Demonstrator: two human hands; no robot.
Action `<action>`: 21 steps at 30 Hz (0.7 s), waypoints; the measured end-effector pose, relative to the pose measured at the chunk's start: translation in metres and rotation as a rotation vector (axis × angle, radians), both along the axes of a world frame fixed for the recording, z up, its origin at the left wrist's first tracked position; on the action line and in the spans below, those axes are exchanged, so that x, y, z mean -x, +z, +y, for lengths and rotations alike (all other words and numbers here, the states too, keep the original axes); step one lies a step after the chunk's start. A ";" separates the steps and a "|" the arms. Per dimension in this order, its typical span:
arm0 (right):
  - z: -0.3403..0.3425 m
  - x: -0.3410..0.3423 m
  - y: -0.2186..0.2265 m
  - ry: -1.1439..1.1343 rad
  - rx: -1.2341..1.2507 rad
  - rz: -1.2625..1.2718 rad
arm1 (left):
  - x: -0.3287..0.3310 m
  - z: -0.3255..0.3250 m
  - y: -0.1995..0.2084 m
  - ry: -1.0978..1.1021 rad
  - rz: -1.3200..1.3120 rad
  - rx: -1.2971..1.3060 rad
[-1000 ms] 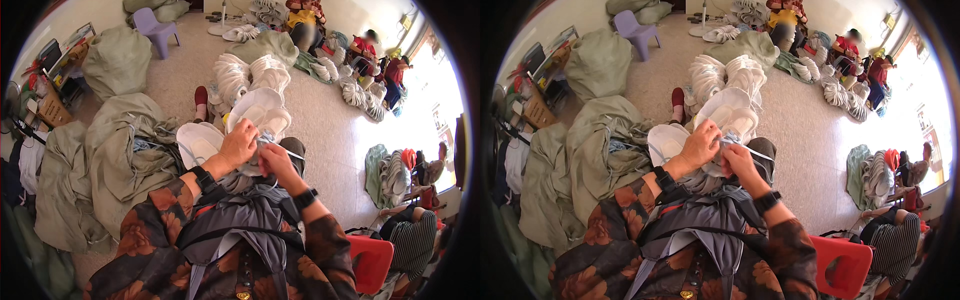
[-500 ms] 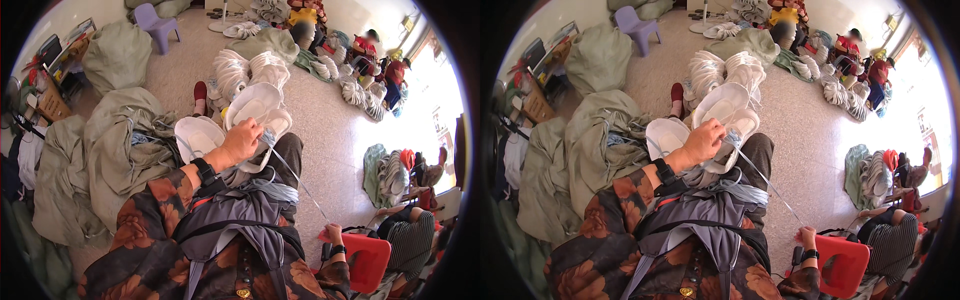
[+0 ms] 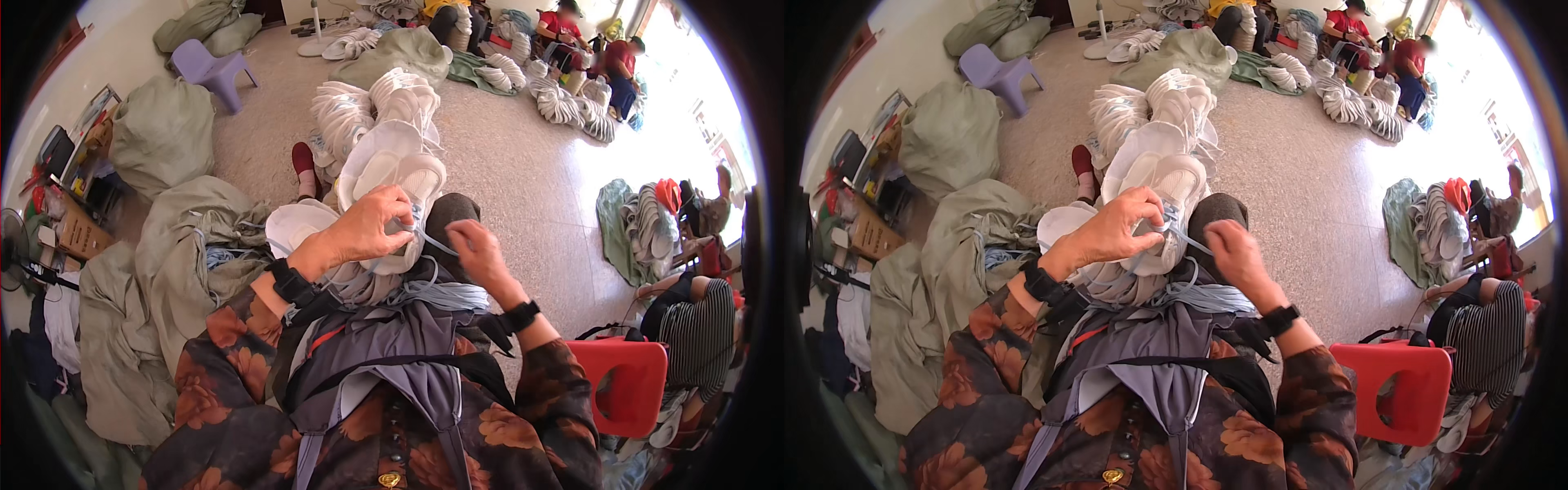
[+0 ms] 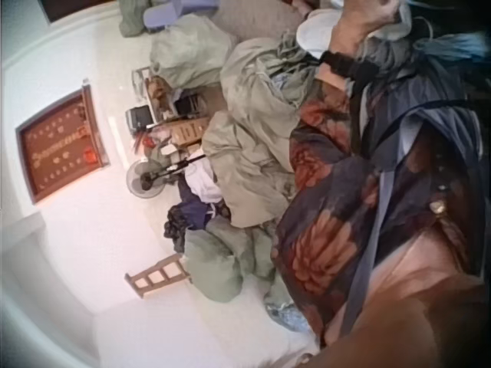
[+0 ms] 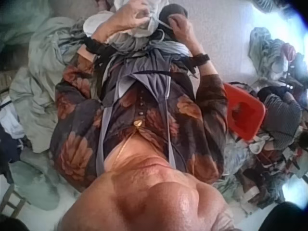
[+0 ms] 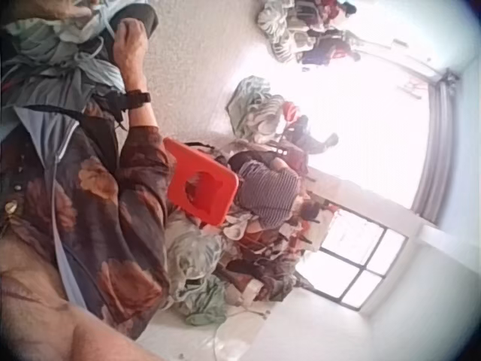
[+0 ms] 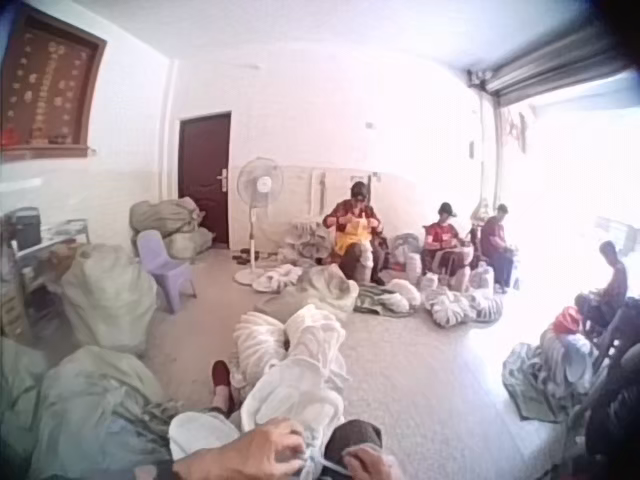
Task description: Threading and tying laces into white shoe uppers in a manufacturing environment.
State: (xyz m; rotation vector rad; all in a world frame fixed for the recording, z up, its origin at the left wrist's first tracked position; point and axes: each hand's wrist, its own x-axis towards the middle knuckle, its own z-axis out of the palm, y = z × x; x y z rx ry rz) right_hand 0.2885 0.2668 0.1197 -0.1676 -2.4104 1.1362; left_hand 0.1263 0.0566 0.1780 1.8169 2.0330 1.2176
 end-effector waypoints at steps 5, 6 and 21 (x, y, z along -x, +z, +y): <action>-0.030 0.029 -0.004 0.128 -0.121 -0.179 | 0.018 0.001 0.000 0.111 -0.063 0.028; -0.032 0.029 -0.011 0.130 -0.109 -0.145 | 0.020 0.000 -0.001 0.168 -0.179 0.040; -0.031 0.020 -0.014 0.075 0.084 -0.154 | 0.012 0.006 -0.010 0.252 -0.175 0.193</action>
